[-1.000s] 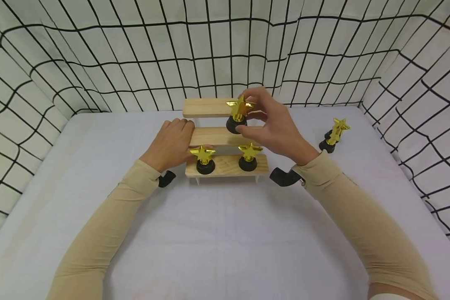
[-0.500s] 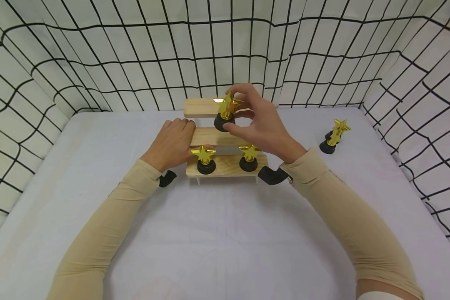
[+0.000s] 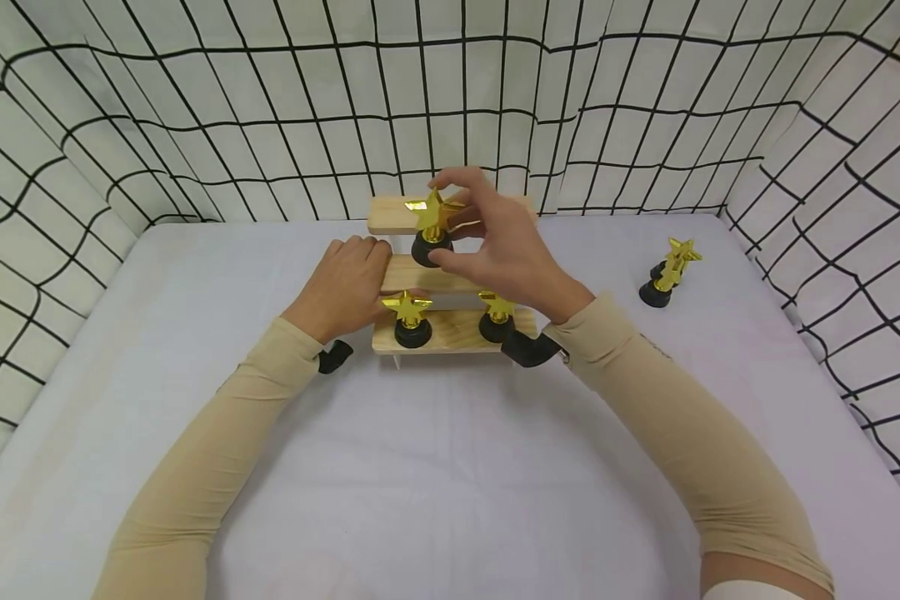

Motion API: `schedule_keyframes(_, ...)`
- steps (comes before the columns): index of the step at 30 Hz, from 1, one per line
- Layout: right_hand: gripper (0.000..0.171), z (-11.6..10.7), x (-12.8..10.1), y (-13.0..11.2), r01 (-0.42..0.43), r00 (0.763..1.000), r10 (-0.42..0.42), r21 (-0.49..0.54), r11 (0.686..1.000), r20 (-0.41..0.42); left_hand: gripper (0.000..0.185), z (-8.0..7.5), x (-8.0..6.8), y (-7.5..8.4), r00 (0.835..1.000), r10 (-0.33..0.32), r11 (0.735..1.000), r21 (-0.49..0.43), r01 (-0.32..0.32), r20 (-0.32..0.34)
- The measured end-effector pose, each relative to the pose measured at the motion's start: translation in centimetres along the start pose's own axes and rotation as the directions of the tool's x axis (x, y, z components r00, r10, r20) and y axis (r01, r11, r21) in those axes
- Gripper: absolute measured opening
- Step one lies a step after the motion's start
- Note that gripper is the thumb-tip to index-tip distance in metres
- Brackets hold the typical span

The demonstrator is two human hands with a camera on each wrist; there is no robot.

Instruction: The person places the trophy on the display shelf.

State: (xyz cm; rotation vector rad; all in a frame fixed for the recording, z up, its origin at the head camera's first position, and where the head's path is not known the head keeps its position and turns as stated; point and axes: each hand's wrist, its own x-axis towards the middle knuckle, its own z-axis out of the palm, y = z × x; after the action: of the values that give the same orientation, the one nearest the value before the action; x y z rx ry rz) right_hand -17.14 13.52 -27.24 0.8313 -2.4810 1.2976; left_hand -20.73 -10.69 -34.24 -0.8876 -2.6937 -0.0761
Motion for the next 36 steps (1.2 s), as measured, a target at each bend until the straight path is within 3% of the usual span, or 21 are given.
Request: schedule_keyframes(36,0.066,2.3,2.3,-0.8,-0.055,0.985,0.072,-0.112,0.992,0.154,0.064,0.0,0.0,-0.1,1.0,0.009,1.0,0.001,-0.009,-0.01)
